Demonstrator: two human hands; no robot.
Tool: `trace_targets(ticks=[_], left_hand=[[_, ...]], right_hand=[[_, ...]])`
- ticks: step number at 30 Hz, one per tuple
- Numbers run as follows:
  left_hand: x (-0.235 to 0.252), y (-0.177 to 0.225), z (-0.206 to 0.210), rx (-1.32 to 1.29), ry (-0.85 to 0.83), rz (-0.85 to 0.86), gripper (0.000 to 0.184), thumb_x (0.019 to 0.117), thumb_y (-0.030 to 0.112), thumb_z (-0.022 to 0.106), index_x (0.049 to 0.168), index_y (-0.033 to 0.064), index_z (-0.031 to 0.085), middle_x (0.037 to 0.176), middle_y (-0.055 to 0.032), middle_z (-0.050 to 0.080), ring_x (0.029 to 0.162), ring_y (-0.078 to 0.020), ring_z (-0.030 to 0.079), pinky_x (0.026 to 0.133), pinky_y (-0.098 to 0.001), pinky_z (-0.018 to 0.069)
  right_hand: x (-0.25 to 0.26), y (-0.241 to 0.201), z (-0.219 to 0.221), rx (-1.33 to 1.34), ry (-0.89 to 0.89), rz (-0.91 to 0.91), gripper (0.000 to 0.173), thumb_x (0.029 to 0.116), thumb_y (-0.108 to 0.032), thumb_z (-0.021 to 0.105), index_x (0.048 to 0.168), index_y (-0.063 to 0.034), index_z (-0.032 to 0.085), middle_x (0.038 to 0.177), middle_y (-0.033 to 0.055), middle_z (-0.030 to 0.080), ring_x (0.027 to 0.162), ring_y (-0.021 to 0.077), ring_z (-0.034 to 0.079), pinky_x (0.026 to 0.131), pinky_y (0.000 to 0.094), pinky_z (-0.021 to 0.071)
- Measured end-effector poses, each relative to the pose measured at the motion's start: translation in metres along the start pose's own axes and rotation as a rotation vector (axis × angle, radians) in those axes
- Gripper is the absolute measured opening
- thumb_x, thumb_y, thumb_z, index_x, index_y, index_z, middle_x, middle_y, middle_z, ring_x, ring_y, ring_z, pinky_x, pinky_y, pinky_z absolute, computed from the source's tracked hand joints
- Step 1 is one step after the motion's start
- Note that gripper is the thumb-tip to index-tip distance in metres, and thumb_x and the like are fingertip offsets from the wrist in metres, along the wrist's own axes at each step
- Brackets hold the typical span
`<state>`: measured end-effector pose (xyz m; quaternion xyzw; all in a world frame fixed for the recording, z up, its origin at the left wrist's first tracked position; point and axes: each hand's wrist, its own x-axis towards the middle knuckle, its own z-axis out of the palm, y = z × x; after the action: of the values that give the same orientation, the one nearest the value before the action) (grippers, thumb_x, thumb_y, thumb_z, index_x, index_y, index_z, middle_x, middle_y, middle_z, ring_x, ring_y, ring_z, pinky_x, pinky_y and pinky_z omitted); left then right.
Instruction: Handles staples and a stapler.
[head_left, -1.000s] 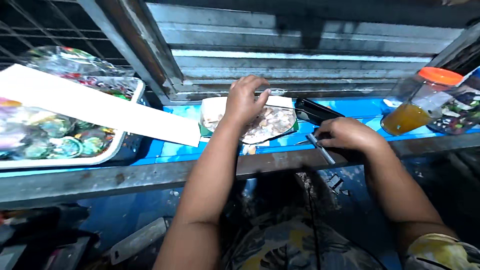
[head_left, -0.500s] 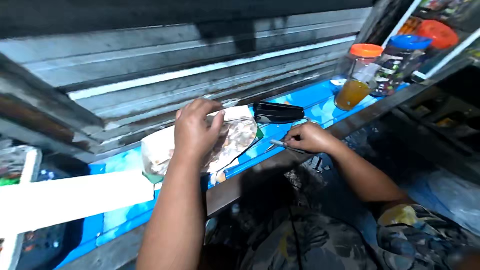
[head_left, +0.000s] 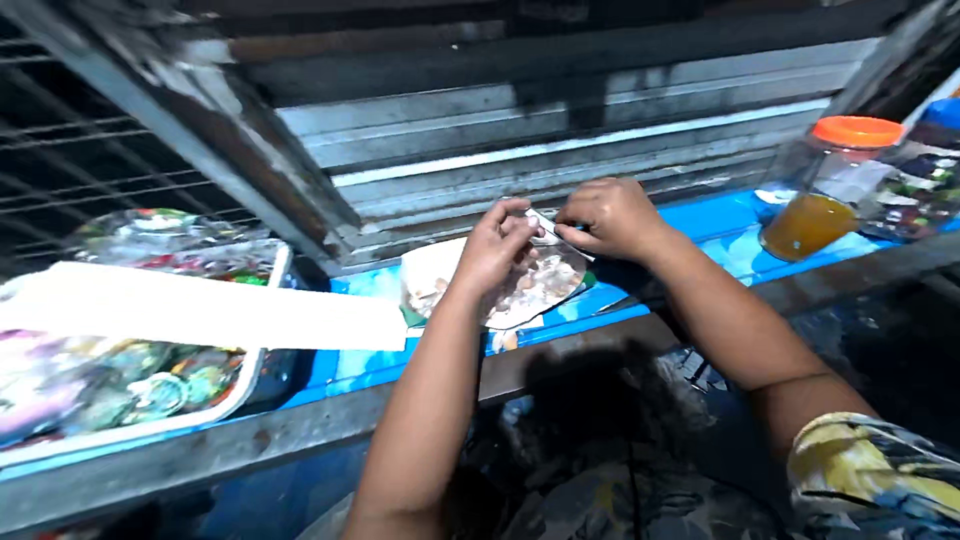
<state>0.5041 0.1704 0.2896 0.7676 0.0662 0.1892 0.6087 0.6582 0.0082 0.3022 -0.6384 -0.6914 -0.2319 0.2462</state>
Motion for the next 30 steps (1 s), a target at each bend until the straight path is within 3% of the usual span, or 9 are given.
trace_targets(ticks=[2, 6, 12, 15, 17, 19, 23, 27, 30], left_hand=[[0.003, -0.001, -0.001, -0.089, 0.075, -0.073, 0.025, 0.1056, 0.009, 0.052, 0.13, 0.0025, 0.051, 0.087, -0.003, 0.067, 0.065, -0.0066, 0.063, 0.06, -0.0212, 0.0538], [0.008, -0.005, 0.0, 0.075, 0.117, -0.147, 0.018, 0.1036, 0.011, 0.059, 0.119, 0.0017, 0.06, 0.086, -0.0022, 0.066, 0.068, -0.0065, 0.064, 0.065, -0.0232, 0.0554], [0.006, 0.0, -0.021, 0.039, 0.36, 0.035, 0.015, 0.1067, 0.014, 0.052, 0.112, 0.0044, 0.062, 0.084, 0.0023, 0.066, 0.068, -0.0043, 0.062, 0.063, -0.0215, 0.053], [0.006, 0.0, -0.026, 0.007, 0.434, 0.087, 0.013, 0.107, 0.013, 0.049, 0.108, 0.0061, 0.061, 0.081, 0.0043, 0.066, 0.066, -0.0038, 0.062, 0.06, -0.0201, 0.0516], [0.006, 0.001, -0.026, 0.02, 0.434, 0.092, 0.012, 0.1068, 0.013, 0.05, 0.107, 0.007, 0.06, 0.082, 0.0047, 0.066, 0.068, -0.0038, 0.062, 0.063, -0.0206, 0.0524], [0.006, -0.002, -0.026, 0.097, 0.384, 0.122, 0.013, 0.1051, 0.014, 0.053, 0.109, 0.0065, 0.062, 0.09, 0.0036, 0.067, 0.076, -0.0035, 0.063, 0.068, -0.0214, 0.0525], [0.004, -0.001, -0.02, 0.379, 0.066, 0.17, 0.038, 0.0963, 0.018, 0.067, 0.13, 0.0009, 0.063, 0.128, -0.011, 0.062, 0.109, -0.0124, 0.063, 0.092, -0.0293, 0.0533], [0.001, -0.006, -0.002, 0.317, 0.02, 0.203, 0.016, 0.0931, 0.008, 0.071, 0.108, 0.0027, 0.069, 0.097, -0.0011, 0.07, 0.08, -0.0012, 0.065, 0.076, -0.0201, 0.0553], [0.001, -0.005, 0.001, 0.115, 0.093, 0.144, 0.004, 0.0972, 0.004, 0.064, 0.1, 0.0049, 0.065, 0.083, 0.004, 0.068, 0.069, -0.0021, 0.064, 0.068, -0.0206, 0.0564]], right_hand=[[0.007, 0.002, 0.014, 0.048, -0.049, 0.024, 0.019, 0.0946, -0.017, 0.064, 0.089, -0.0034, 0.077, 0.085, 0.0123, 0.073, 0.082, 0.0306, 0.072, 0.072, 0.0523, 0.057], [-0.002, 0.01, 0.03, 0.196, -0.158, 0.196, 0.021, 0.0969, -0.02, 0.064, 0.096, -0.0042, 0.078, 0.091, 0.0132, 0.074, 0.084, 0.0318, 0.072, 0.073, 0.0586, 0.0556], [-0.01, 0.001, 0.019, 0.179, -0.152, 0.333, 0.028, 0.0969, -0.033, 0.065, 0.095, -0.0073, 0.077, 0.09, 0.0104, 0.073, 0.079, 0.0275, 0.069, 0.071, 0.0546, 0.0544], [-0.005, -0.015, 0.018, 0.073, -0.429, 0.385, 0.04, 0.0924, -0.048, 0.07, 0.095, -0.0086, 0.077, 0.094, 0.0126, 0.071, 0.095, 0.0343, 0.068, 0.077, 0.0596, 0.052], [-0.003, -0.017, 0.021, 0.073, -0.493, 0.392, 0.034, 0.0919, -0.042, 0.073, 0.097, -0.0086, 0.077, 0.097, 0.0137, 0.071, 0.1, 0.0362, 0.067, 0.079, 0.0606, 0.0513], [-0.005, -0.013, 0.022, 0.172, -0.438, 0.439, 0.024, 0.0911, -0.032, 0.074, 0.094, -0.0081, 0.075, 0.093, 0.0125, 0.07, 0.093, 0.0338, 0.067, 0.077, 0.0604, 0.0508], [-0.003, -0.005, 0.016, 0.354, -0.287, 0.521, 0.016, 0.0932, -0.027, 0.072, 0.096, -0.0106, 0.074, 0.08, 0.0038, 0.069, 0.074, 0.0201, 0.065, 0.072, 0.0512, 0.0522], [-0.005, -0.008, 0.019, 0.363, -0.146, 0.406, 0.017, 0.0937, -0.023, 0.07, 0.099, -0.0087, 0.077, 0.092, 0.0068, 0.072, 0.084, 0.0212, 0.068, 0.078, 0.0501, 0.054], [-0.005, -0.007, 0.021, 0.514, -0.047, 0.433, 0.017, 0.0941, -0.023, 0.071, 0.102, -0.0085, 0.076, 0.092, 0.0018, 0.073, 0.079, 0.0077, 0.066, 0.074, 0.0316, 0.0556]])
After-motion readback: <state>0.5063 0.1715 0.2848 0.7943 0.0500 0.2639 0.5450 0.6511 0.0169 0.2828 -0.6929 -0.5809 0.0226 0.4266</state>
